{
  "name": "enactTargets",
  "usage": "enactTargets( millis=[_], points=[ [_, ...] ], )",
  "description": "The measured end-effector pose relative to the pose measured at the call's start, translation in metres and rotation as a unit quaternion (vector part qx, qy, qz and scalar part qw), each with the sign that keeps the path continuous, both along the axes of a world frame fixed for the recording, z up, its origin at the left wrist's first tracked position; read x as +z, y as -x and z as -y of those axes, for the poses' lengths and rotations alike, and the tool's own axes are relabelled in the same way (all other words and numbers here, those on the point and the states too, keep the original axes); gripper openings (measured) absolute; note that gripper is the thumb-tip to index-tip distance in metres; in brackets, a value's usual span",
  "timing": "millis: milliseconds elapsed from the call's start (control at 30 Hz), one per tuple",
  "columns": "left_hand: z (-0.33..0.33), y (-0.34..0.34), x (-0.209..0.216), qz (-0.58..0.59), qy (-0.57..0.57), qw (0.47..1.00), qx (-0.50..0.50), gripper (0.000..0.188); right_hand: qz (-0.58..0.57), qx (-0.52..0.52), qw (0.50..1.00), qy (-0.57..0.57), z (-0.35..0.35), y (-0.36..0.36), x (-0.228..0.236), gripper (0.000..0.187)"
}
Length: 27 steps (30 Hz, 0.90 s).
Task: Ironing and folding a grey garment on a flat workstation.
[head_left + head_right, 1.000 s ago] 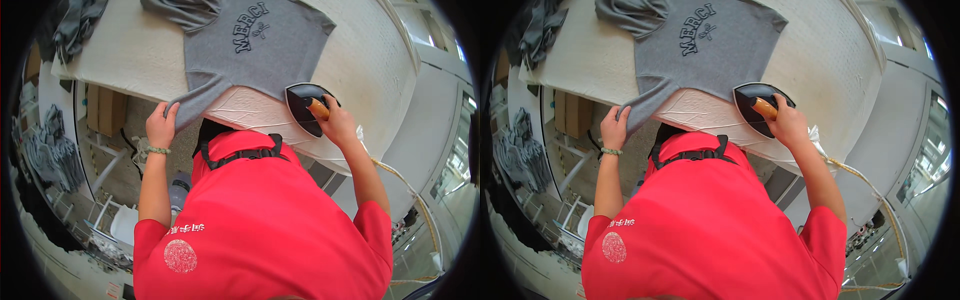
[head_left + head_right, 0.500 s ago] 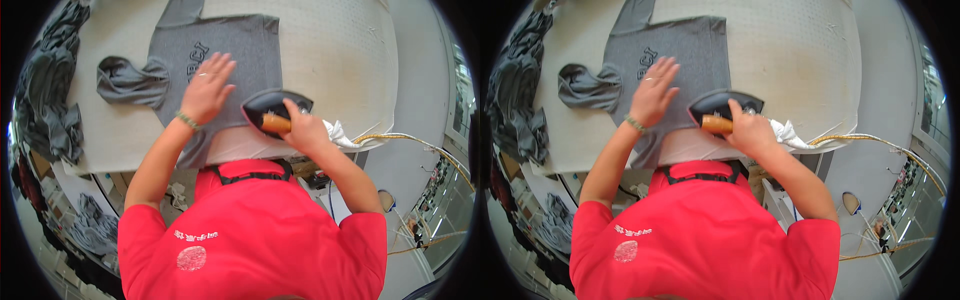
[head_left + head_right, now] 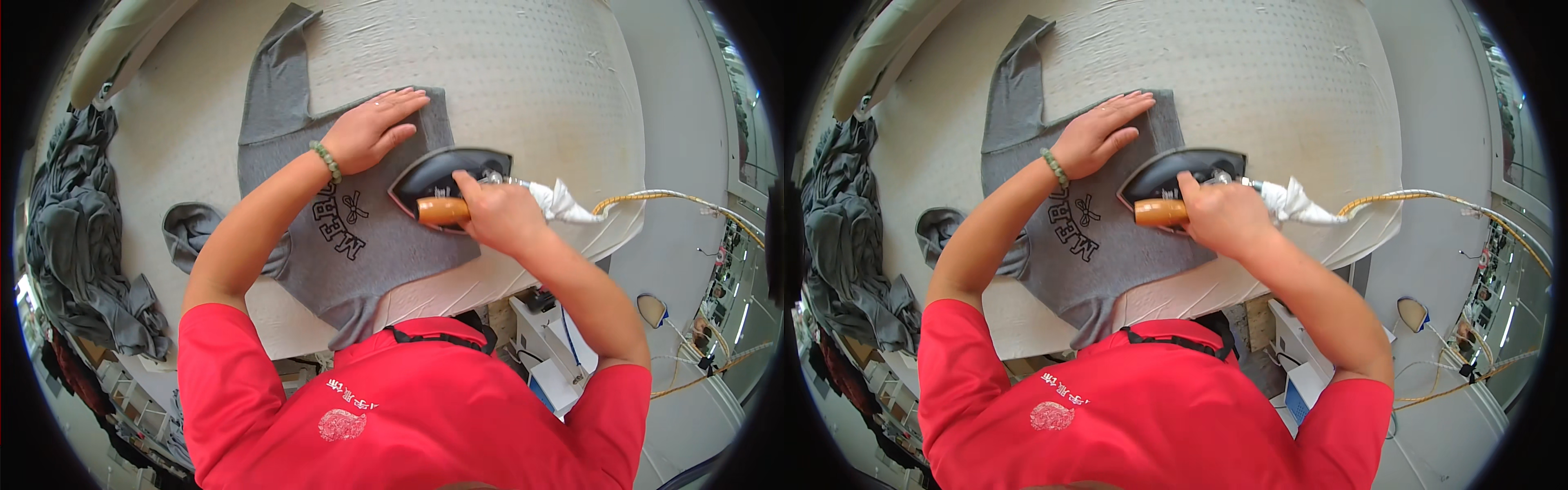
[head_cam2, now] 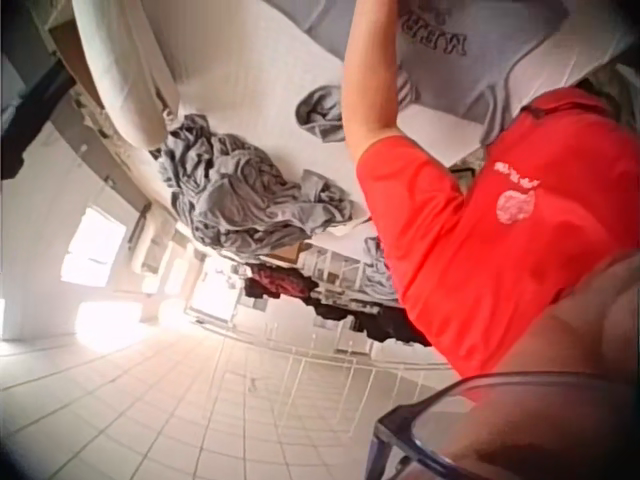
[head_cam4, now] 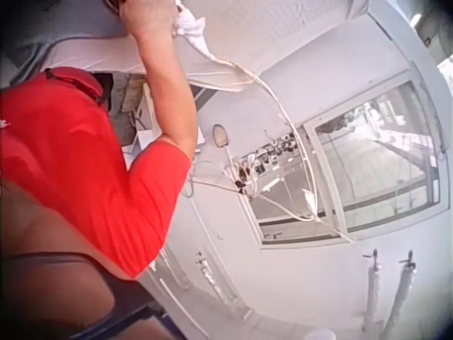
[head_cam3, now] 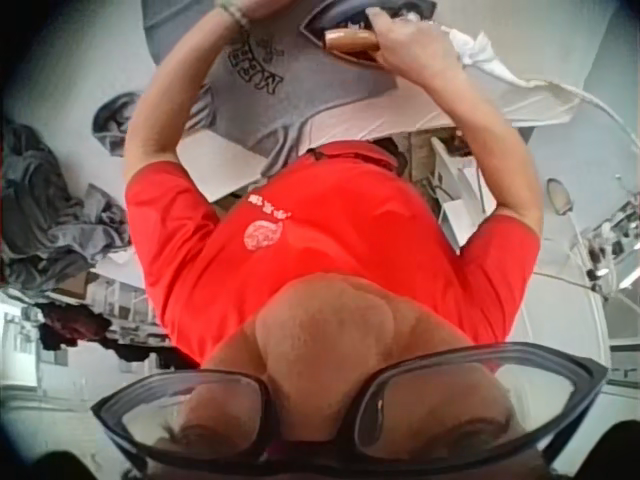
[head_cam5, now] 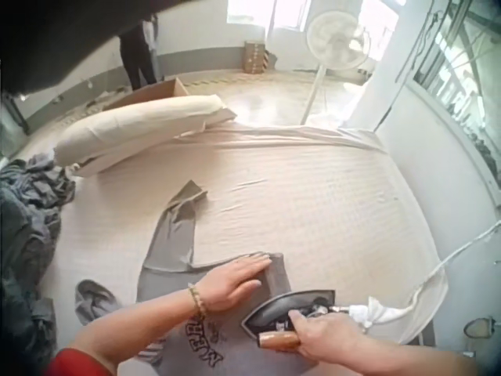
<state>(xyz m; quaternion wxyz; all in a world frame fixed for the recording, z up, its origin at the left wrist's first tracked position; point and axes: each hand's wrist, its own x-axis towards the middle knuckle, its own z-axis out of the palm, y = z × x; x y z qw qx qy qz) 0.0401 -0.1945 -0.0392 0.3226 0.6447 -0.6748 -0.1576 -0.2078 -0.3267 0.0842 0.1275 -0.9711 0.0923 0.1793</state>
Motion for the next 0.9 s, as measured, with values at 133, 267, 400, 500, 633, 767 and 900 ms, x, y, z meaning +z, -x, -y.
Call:
enactTargets(
  millis=[133, 267, 400, 500, 633, 767, 900],
  points=[
    [-0.001, -0.015, 0.012, -0.382, -0.062, 0.920, 0.063, 0.051, 0.042, -0.020, 0.997, 0.055, 0.034, -0.074, -0.013, 0.051],
    [-0.019, -0.032, 0.029, -0.367, -0.027, 0.916, 0.157, 0.045, 0.076, -0.052, 0.994, 0.061, 0.081, -0.115, -0.020, 0.045],
    [-0.082, -0.107, 0.007, 0.129, 0.019, 0.980, 0.148, 0.038, 0.084, 0.007, 0.996, -0.012, 0.089, -0.135, -0.017, 0.040],
    [-0.103, -0.128, -0.002, 0.163, 0.002, 0.971, 0.174, 0.035, 0.069, 0.117, 0.991, 0.001, 0.068, -0.154, -0.015, 0.037],
    [-0.105, -0.133, -0.004, 0.158, 0.009, 0.970, 0.186, 0.031, 0.041, 0.122, 0.992, 0.003, 0.023, -0.190, -0.014, 0.037],
    [-0.109, -0.134, -0.008, 0.147, 0.010, 0.970, 0.193, 0.031, -0.041, 0.115, 0.992, 0.027, -0.010, -0.215, -0.006, 0.037],
    [-0.106, -0.134, -0.008, 0.151, 0.022, 0.970, 0.191, 0.031, -0.002, -0.003, 1.000, 0.014, -0.004, -0.206, -0.006, 0.036]
  ],
)
